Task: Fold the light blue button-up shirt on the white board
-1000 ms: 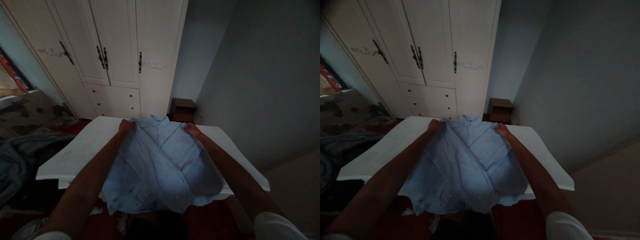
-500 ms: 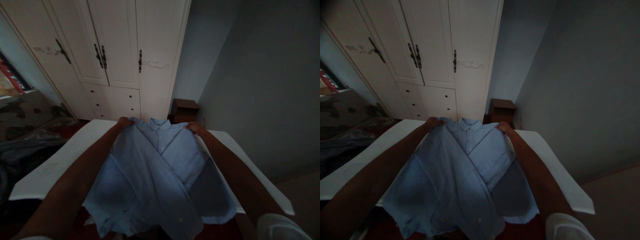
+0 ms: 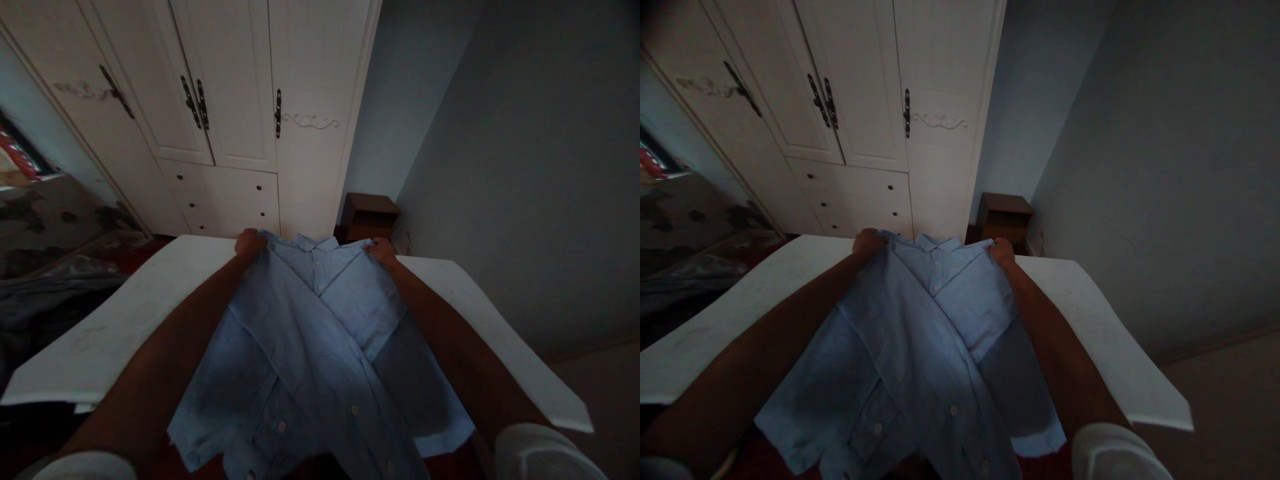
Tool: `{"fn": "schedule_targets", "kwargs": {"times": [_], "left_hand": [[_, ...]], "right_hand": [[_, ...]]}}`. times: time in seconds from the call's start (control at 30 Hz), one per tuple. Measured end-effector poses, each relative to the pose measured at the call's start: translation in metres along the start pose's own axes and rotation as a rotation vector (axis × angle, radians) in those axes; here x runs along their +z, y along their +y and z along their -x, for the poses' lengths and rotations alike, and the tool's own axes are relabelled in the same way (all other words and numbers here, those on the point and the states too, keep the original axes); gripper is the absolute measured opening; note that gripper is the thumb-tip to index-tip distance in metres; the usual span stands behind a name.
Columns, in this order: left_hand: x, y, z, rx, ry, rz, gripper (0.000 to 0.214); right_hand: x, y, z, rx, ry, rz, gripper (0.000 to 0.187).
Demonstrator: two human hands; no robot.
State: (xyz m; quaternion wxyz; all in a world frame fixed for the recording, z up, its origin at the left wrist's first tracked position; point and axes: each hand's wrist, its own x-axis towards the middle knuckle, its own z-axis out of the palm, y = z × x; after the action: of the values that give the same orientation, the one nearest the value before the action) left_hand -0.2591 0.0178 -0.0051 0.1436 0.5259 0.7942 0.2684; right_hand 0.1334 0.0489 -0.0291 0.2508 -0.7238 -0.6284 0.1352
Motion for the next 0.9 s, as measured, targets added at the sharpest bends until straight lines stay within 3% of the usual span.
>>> {"fn": "schedule_targets", "kwargs": {"times": [0.2, 0.43, 0.57, 0.6, 0.67, 0.77, 0.9], "left_hand": [[-0.008, -0.001, 0.016, 0.018, 0.029, 0.003, 0.059], [-0.035, -0.021, 0.070, 0.084, 0.122, 0.065, 0.048], [-0.047, -0.037, 0.141, 0.156, 0.225, 0.133, 0.039], [-0.048, -0.043, 0.166, 0.168, 0.283, 0.169, 0.036], [-0.046, -0.055, 0.218, 0.248, 0.518, 0.378, 0.029], [-0.033, -0.085, 0.297, 0.225, 0.770, 0.473, 0.020], [-0.005, -0.142, 0.374, 0.087, 0.827, 0.519, 0.018]], "right_hand": [[-0.005, 0.003, 0.015, -0.039, 0.026, -0.007, 0.024], [-0.020, 0.011, 0.073, -0.173, 0.089, -0.081, 0.027], [-0.030, 0.022, 0.127, -0.226, 0.119, -0.152, 0.031], [-0.033, 0.025, 0.142, -0.240, 0.130, -0.179, 0.033], [-0.040, 0.031, 0.175, -0.288, 0.165, -0.273, 0.035], [-0.055, 0.041, 0.227, -0.346, 0.225, -0.444, 0.034], [-0.078, 0.065, 0.295, -0.238, 0.309, -0.571, 0.033]]}}
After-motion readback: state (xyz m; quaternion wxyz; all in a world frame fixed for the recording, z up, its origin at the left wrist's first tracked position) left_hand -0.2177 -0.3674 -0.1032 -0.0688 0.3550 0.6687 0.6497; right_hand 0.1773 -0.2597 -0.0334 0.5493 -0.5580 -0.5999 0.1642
